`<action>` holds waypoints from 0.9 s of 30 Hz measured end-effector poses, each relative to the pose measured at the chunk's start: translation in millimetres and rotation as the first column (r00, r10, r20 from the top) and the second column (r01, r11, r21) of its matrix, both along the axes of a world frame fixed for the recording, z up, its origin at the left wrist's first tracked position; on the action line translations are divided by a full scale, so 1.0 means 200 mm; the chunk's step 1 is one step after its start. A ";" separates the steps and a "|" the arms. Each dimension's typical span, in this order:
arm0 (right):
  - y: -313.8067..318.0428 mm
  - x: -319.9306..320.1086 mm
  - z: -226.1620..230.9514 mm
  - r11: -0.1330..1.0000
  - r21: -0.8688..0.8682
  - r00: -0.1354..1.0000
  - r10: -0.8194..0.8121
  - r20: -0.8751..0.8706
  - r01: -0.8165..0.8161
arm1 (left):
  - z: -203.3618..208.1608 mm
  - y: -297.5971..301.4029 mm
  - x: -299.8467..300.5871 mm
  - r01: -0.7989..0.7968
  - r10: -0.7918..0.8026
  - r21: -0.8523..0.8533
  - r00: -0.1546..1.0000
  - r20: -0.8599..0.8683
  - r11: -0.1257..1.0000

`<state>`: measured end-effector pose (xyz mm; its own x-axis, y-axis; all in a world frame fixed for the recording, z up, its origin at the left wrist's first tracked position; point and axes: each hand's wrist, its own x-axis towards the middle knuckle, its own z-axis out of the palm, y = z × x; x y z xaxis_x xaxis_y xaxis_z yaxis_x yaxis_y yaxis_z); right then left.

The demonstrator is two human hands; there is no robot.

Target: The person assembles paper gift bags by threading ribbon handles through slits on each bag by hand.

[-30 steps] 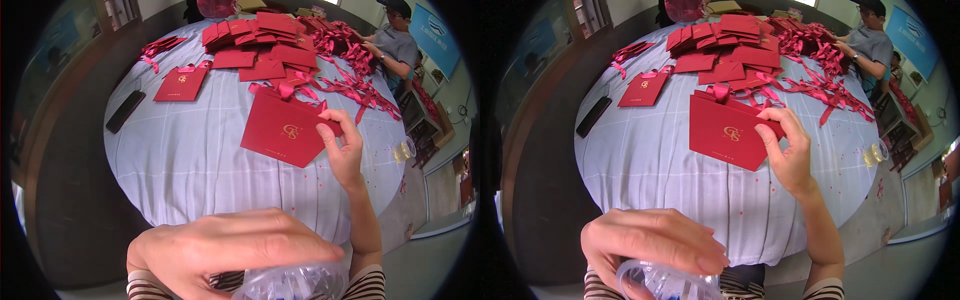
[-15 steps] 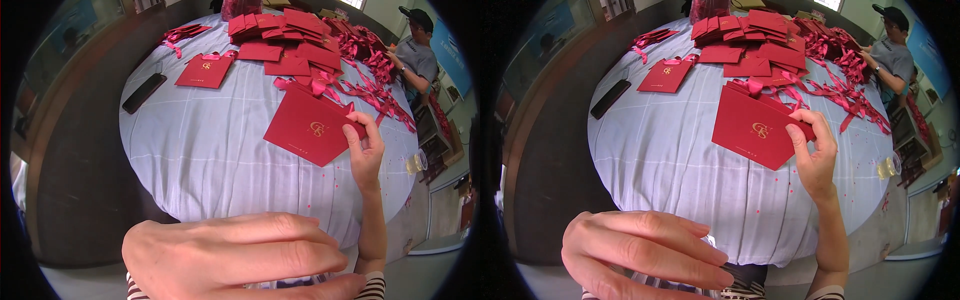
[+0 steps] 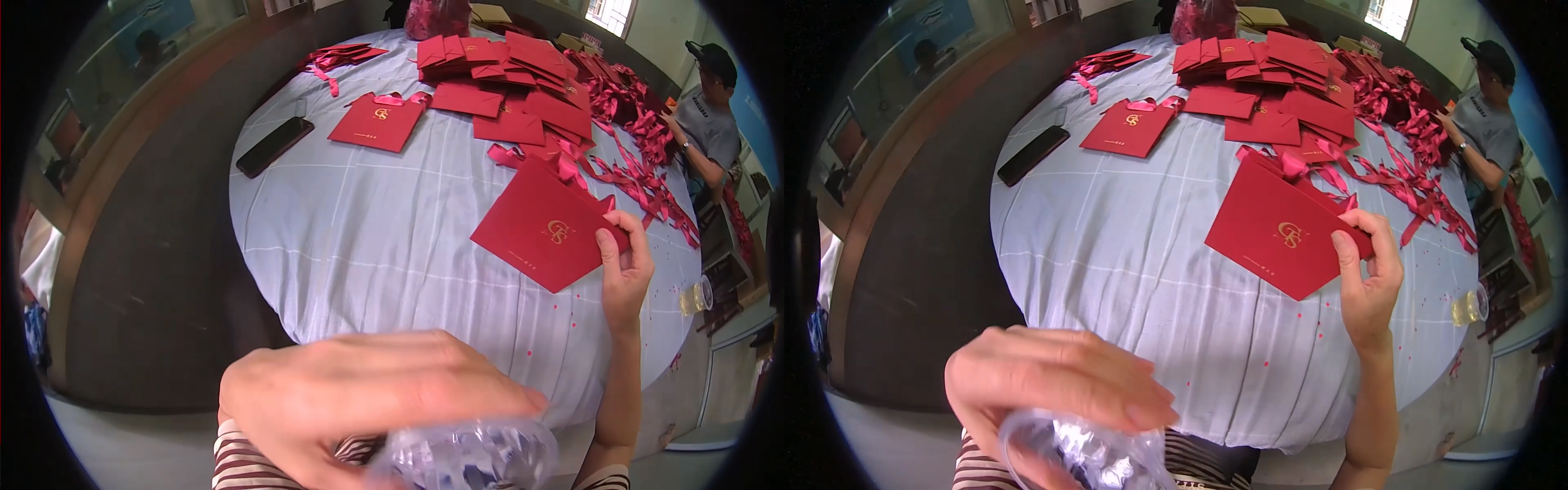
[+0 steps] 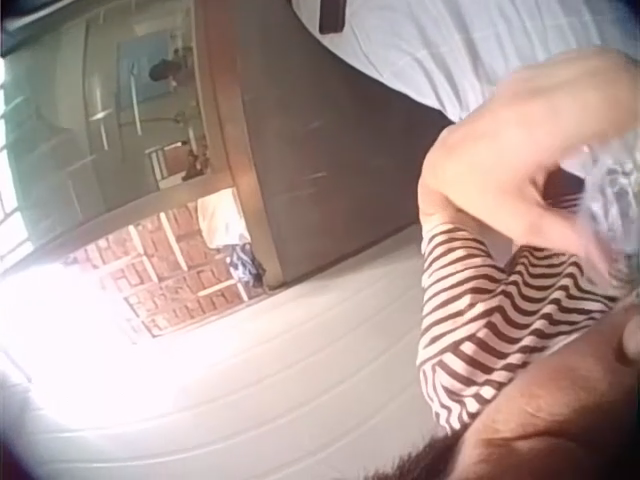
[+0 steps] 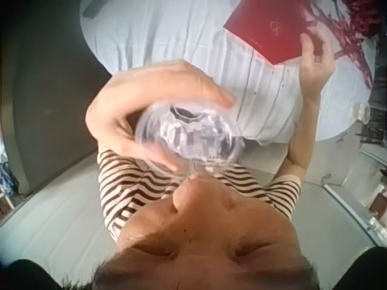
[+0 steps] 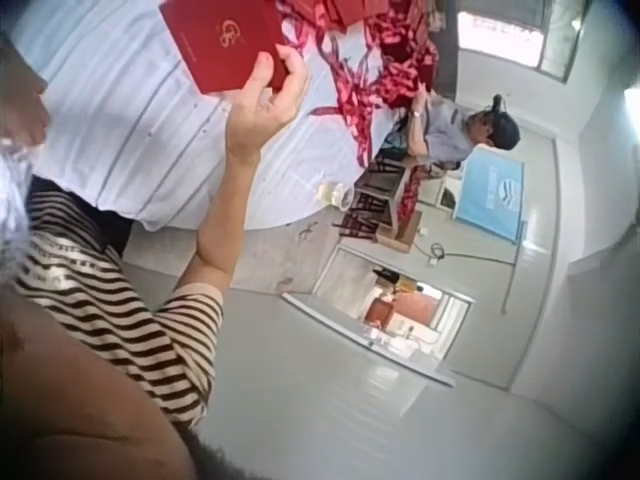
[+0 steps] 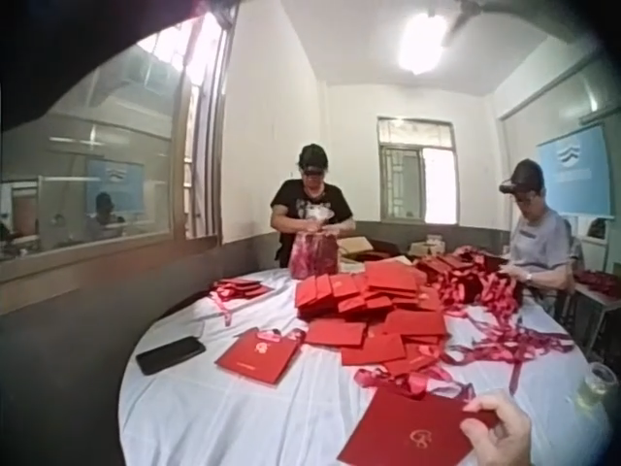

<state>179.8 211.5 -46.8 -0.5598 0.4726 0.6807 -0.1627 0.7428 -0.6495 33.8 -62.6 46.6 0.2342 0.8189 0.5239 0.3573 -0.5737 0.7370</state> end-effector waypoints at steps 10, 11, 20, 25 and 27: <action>0.00 0.00 0.00 1.000 -0.014 1.000 -0.012 0.012 0.012 | -0.30 -0.18 -0.42 -0.733 0.748 -0.190 0.587 0.309 0.653; 0.00 0.00 0.00 1.000 0.011 1.000 -0.008 0.009 0.008 | -0.32 -0.20 -0.47 -0.782 0.793 -0.181 0.539 0.285 0.597; 0.01 -0.01 0.00 1.000 0.025 1.000 -0.015 -0.003 0.015 | -0.58 -0.27 -0.93 -0.904 0.903 -0.225 0.283 0.322 0.364; 0.03 0.02 -0.01 1.000 0.006 0.998 0.014 0.064 -0.014 | -0.74 -0.29 -1.05 -0.901 0.912 -0.303 0.192 0.362 0.310; 0.04 0.03 -0.01 1.000 0.006 0.998 0.020 0.054 -0.020 | -0.76 -0.29 -1.07 -0.885 0.900 -0.326 0.194 0.391 0.332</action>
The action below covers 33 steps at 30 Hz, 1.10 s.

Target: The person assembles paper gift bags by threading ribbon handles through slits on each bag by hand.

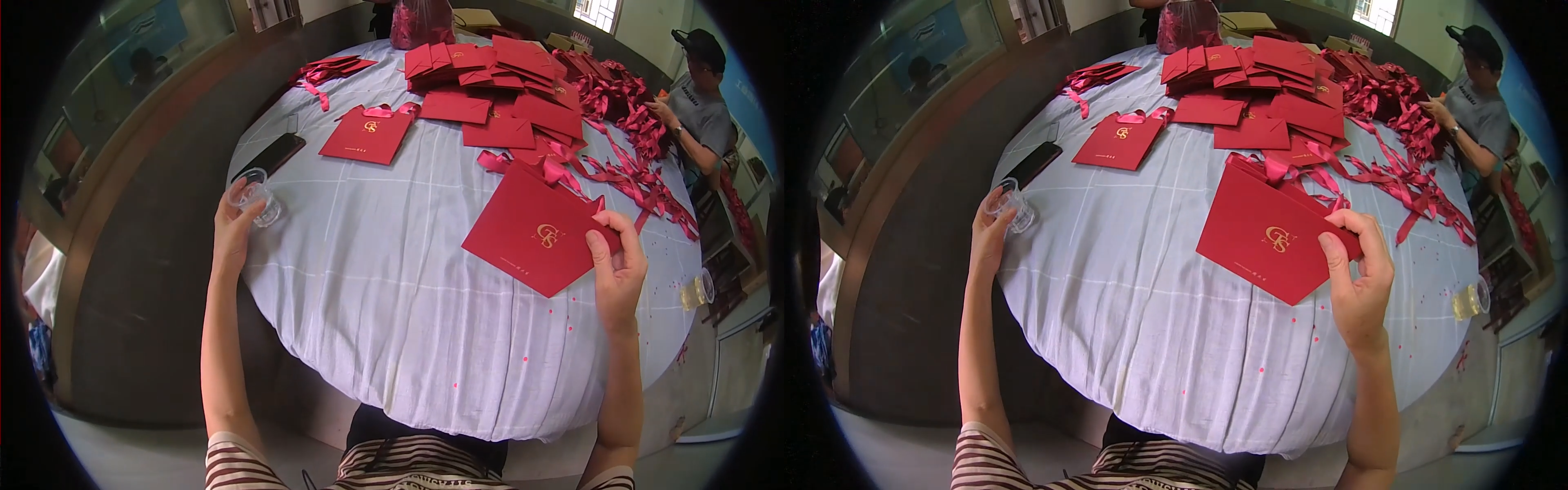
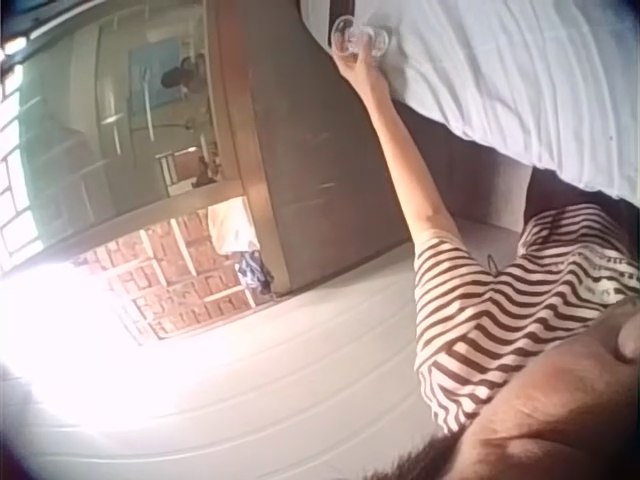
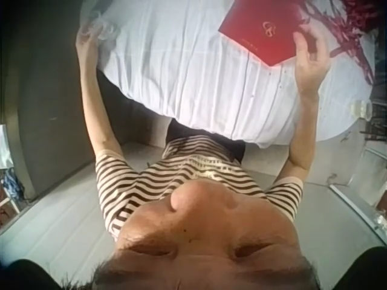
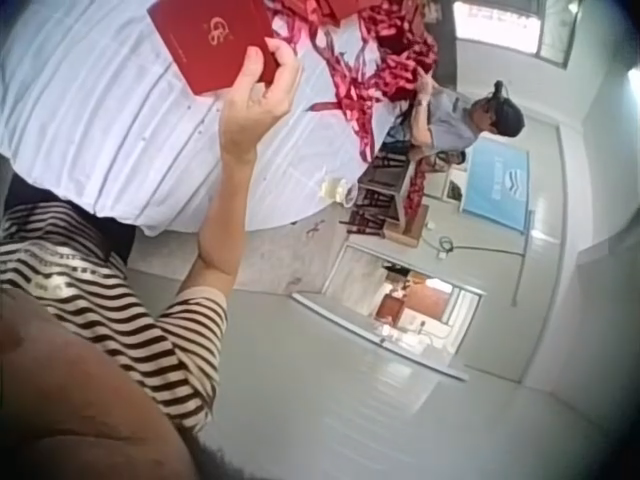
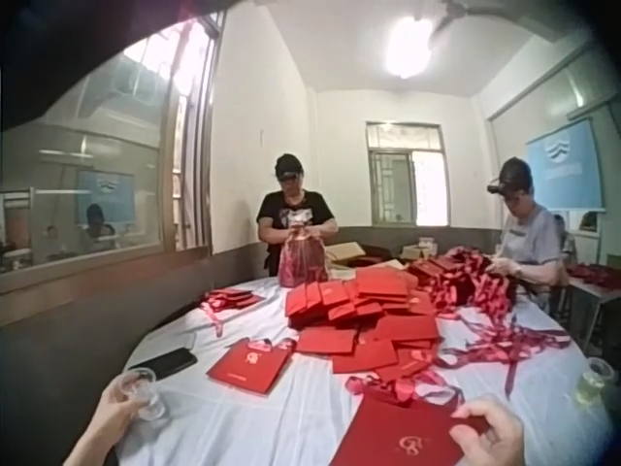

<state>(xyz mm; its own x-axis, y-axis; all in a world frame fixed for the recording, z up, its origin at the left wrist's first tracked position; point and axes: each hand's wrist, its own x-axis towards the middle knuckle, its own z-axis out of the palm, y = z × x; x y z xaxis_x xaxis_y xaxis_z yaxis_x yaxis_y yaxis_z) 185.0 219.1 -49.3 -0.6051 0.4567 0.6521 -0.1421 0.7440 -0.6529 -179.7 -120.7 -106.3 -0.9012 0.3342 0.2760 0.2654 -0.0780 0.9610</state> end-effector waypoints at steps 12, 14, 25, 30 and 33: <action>-0.02 0.01 0.03 0.999 0.034 1.000 0.009 0.007 -0.009 | 0.31 0.17 0.59 -0.499 0.392 0.096 0.532 -0.751 0.861; -0.03 0.02 0.05 0.996 0.091 1.000 -0.004 0.010 0.003 | 0.40 0.30 0.77 -0.234 0.135 -0.011 0.599 -0.789 0.972; -0.09 0.02 0.07 0.963 0.237 0.984 0.154 -0.089 -0.130 | 0.48 0.92 1.18 0.045 -0.380 -0.378 0.126 -0.916 0.925; -0.09 0.01 0.07 0.964 0.239 0.987 0.141 -0.082 -0.118 | 0.46 0.91 1.20 0.013 -0.330 -0.333 0.177 -0.927 0.943; -0.09 0.01 0.08 0.964 0.249 0.989 0.123 -0.085 -0.098 | 0.51 0.90 1.22 0.012 -0.373 -0.380 0.227 -0.900 0.925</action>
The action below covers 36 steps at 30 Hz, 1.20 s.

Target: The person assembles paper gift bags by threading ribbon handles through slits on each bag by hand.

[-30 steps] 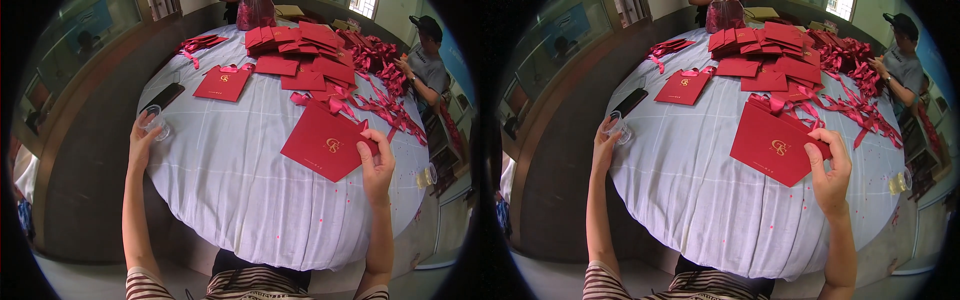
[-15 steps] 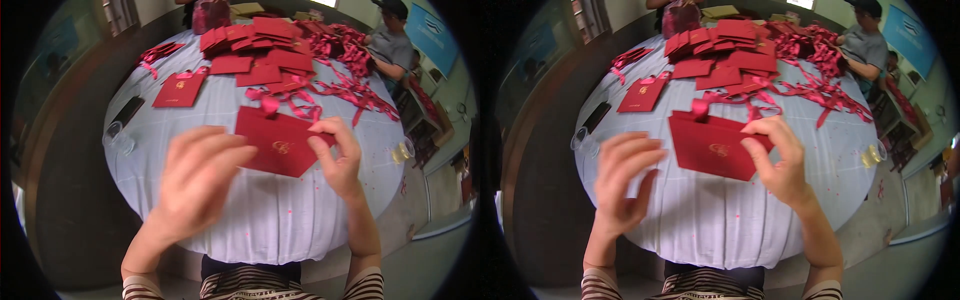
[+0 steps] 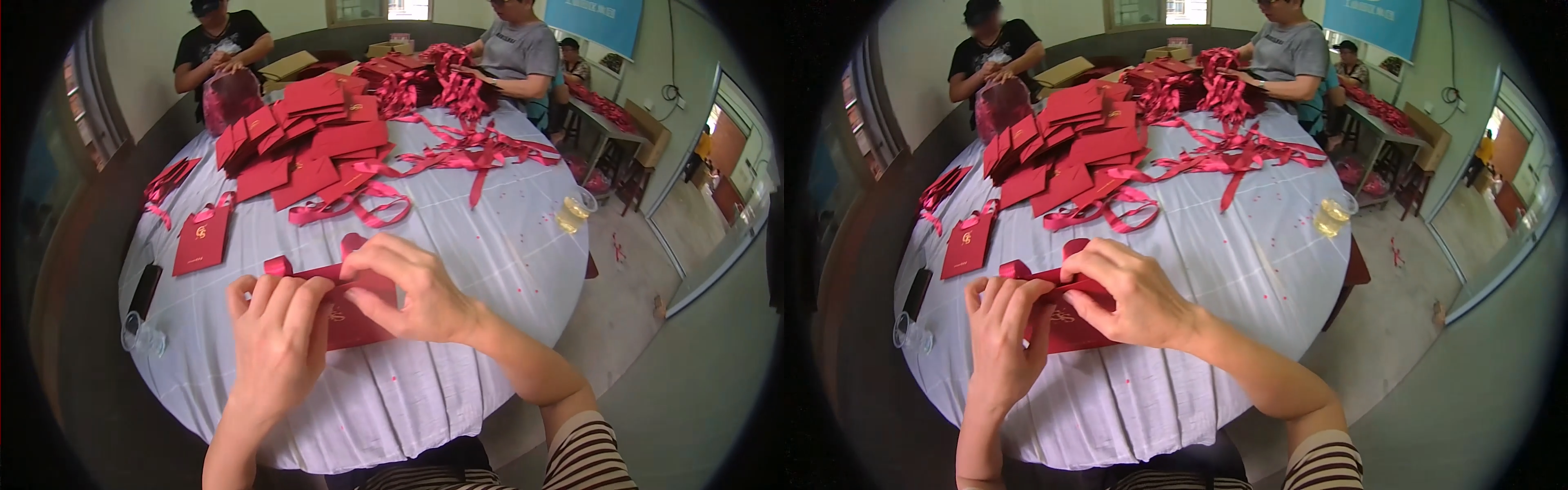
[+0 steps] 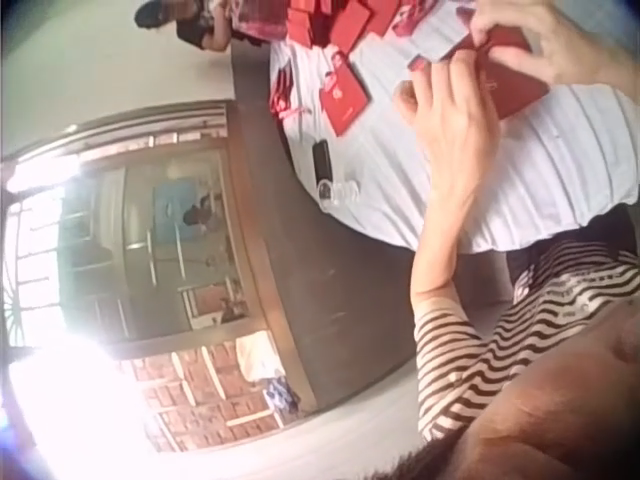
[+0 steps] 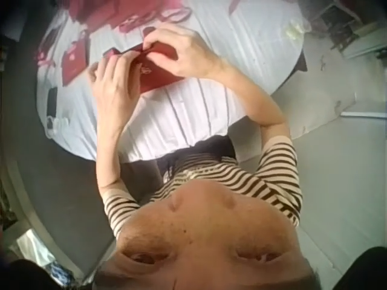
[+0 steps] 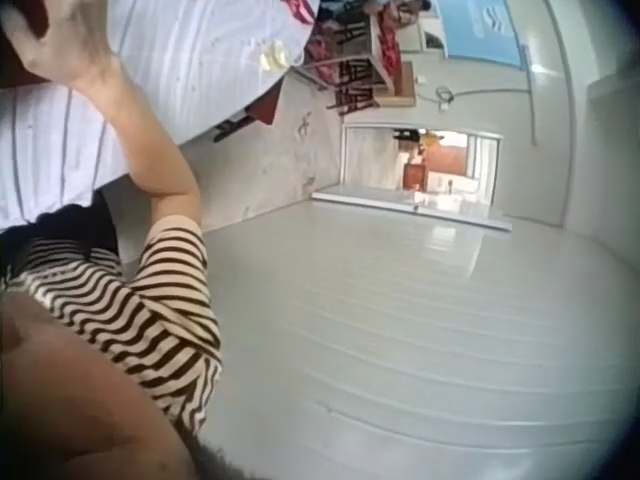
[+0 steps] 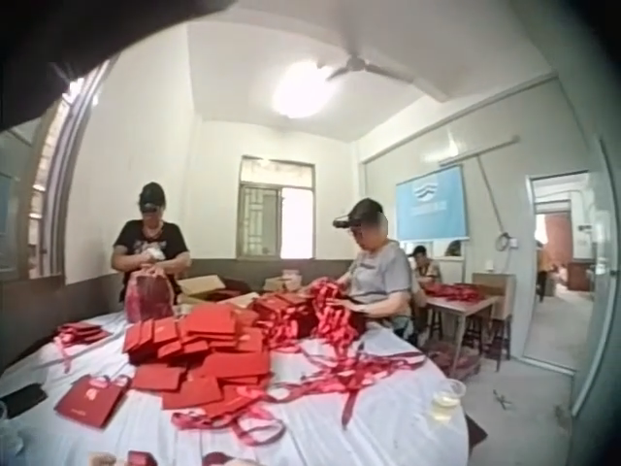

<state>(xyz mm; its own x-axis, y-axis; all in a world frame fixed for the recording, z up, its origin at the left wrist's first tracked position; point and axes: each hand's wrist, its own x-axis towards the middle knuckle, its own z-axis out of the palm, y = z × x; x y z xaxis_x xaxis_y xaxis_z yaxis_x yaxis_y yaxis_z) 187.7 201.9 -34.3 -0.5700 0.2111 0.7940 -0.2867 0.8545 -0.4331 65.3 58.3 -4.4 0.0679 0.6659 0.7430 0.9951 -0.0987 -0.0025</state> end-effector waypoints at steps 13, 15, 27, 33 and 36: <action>0.01 -0.01 -0.02 0.999 -0.019 0.999 0.032 0.006 -0.032 | 0.04 -0.05 -0.09 -0.067 0.077 -0.104 0.993 0.094 0.992; 0.00 -0.01 -0.03 0.999 -0.028 0.999 0.036 0.002 -0.036 | 0.01 -0.04 -0.12 0.042 -0.017 -0.098 0.969 0.245 0.994; 0.05 0.01 0.00 0.971 -0.075 0.974 0.226 0.007 -0.225 | -0.11 -0.04 -0.21 0.126 -0.155 0.095 0.894 0.421 0.987; 0.63 0.19 -0.08 0.801 -0.020 0.796 -0.592 0.122 0.599 | -0.17 -0.05 -0.40 -0.067 -0.105 0.249 0.780 0.617 0.966; 0.87 0.33 -0.30 0.537 0.254 0.504 -0.843 0.187 0.804 | -0.20 -0.03 -0.47 -0.173 0.042 0.219 0.866 0.499 0.960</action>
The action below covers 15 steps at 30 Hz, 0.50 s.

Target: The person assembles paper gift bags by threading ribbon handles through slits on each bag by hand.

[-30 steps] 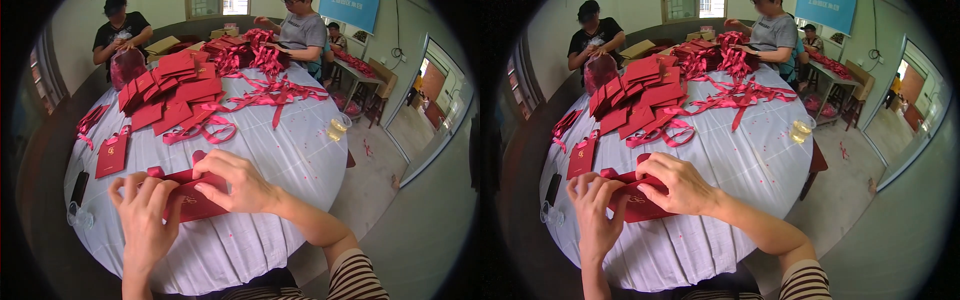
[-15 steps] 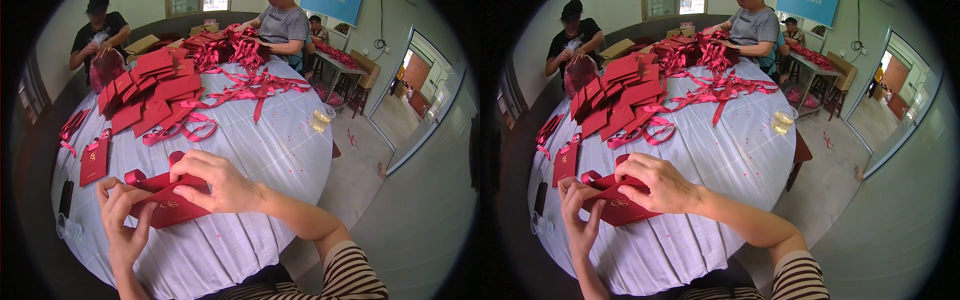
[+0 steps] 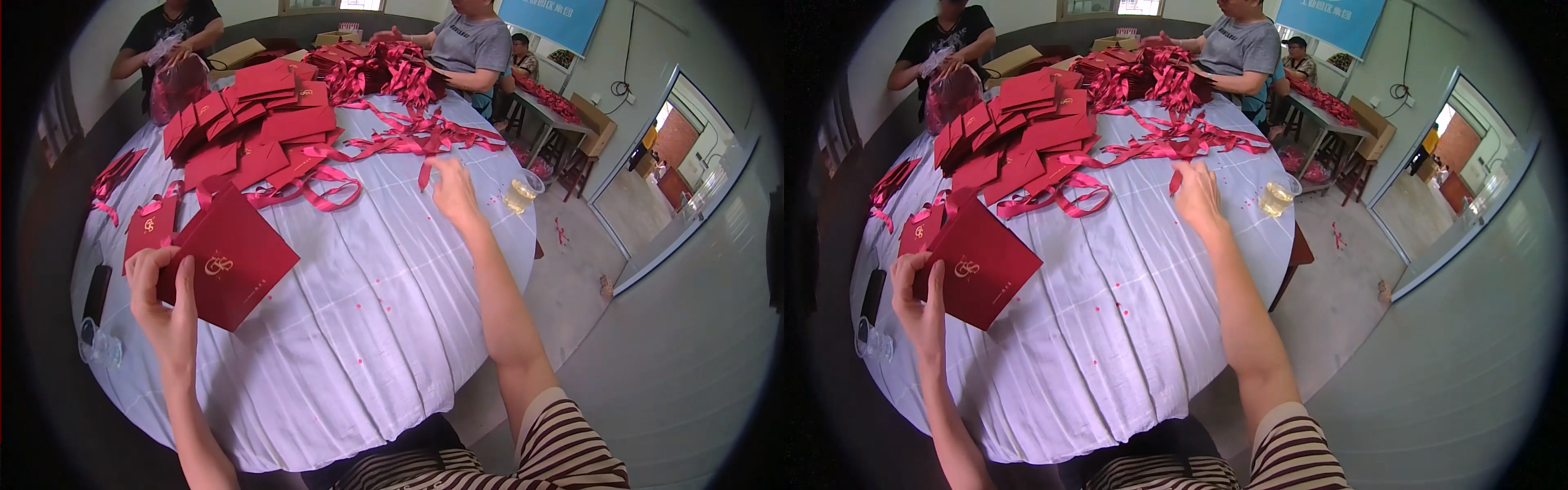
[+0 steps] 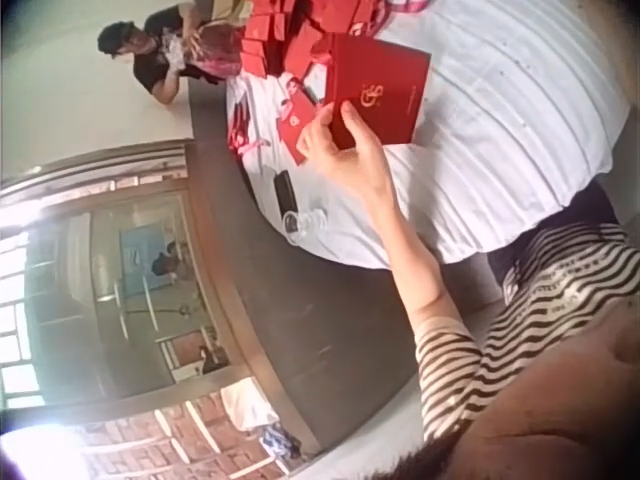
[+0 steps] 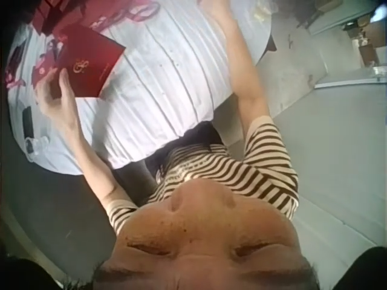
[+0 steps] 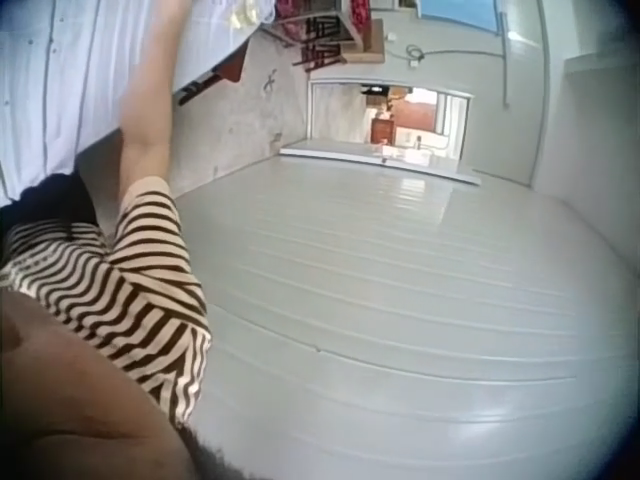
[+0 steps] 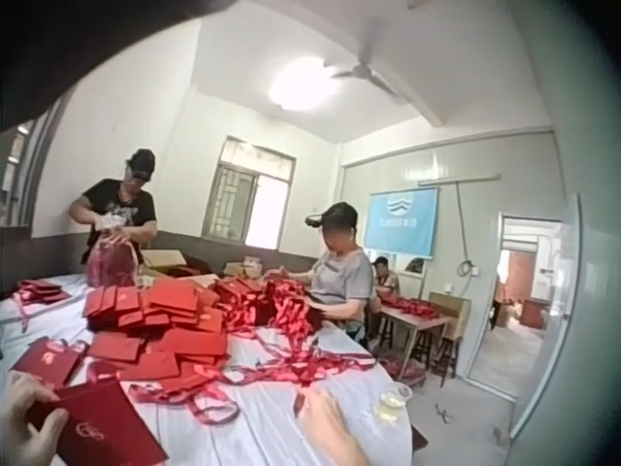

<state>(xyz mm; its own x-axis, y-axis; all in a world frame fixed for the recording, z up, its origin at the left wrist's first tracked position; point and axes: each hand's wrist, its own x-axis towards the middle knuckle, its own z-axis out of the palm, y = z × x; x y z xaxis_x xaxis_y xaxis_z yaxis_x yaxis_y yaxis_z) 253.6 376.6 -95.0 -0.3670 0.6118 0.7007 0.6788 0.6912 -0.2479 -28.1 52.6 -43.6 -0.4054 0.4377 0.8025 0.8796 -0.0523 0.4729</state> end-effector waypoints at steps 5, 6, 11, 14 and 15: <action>-0.06 -0.10 -0.10 0.988 -0.058 0.986 -0.141 0.092 0.146 | 0.01 -0.02 0.03 -0.051 0.055 0.064 0.996 -0.064 0.997; -0.10 -0.16 -0.09 0.991 -0.049 0.988 -0.123 0.094 0.128 | 0.02 -0.02 0.05 -0.072 0.077 0.063 0.993 -0.090 0.995; -0.36 -0.45 -0.07 0.930 0.042 0.914 0.348 0.207 -0.364 | 0.02 -0.01 0.07 -0.050 0.064 0.120 0.992 -0.112 0.991; -0.45 -0.50 -0.06 0.925 -0.203 0.880 0.371 0.295 -0.322 | 0.02 -0.02 0.06 -0.051 0.062 0.123 0.994 -0.086 0.991; -0.48 -0.47 -0.02 0.899 -0.232 0.859 0.428 0.282 -0.372 | 0.02 -0.02 0.06 -0.048 0.057 0.111 0.995 -0.080 0.993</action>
